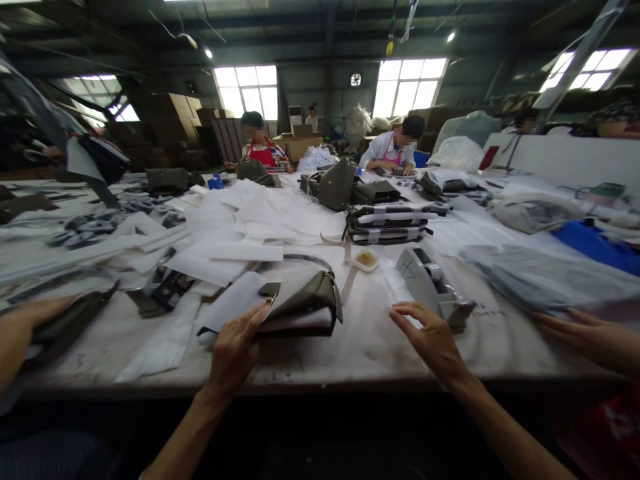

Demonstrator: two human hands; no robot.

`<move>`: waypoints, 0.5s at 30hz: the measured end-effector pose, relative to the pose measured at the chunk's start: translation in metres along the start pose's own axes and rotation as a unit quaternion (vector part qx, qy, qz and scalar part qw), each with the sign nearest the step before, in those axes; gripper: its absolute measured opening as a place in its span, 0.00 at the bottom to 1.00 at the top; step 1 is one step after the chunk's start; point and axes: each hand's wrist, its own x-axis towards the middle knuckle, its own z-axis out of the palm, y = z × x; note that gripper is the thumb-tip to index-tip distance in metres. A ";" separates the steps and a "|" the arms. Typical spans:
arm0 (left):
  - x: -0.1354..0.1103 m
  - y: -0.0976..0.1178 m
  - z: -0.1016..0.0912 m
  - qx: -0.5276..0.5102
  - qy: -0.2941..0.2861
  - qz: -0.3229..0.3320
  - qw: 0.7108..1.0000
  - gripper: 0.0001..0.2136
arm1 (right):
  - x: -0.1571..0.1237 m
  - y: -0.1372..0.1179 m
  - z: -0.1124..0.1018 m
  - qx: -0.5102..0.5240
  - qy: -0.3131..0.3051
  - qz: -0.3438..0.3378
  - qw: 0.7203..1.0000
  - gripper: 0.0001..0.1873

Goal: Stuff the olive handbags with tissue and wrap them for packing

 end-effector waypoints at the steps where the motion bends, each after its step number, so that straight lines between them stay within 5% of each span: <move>1: 0.004 -0.002 -0.002 0.004 0.000 -0.034 0.999 0.27 | 0.000 -0.011 0.005 0.023 -0.007 -0.010 1.000 0.15; 5: 0.018 -0.011 -0.012 0.024 0.003 -0.178 0.984 0.20 | -0.013 -0.048 0.031 0.071 -0.169 -0.094 0.978 0.10; 7: 0.021 -0.014 -0.014 0.018 0.005 -0.213 0.977 0.19 | -0.021 -0.057 0.042 0.072 -0.278 -0.141 0.948 0.08; 9: 0.019 -0.015 -0.014 0.011 0.004 -0.220 0.975 0.19 | -0.025 -0.057 0.051 0.065 -0.324 -0.150 0.932 0.08; 15: 0.008 -0.006 -0.006 -0.001 -0.020 -0.170 0.985 0.18 | -0.006 -0.020 0.071 -0.113 -0.126 -0.047 0.984 0.24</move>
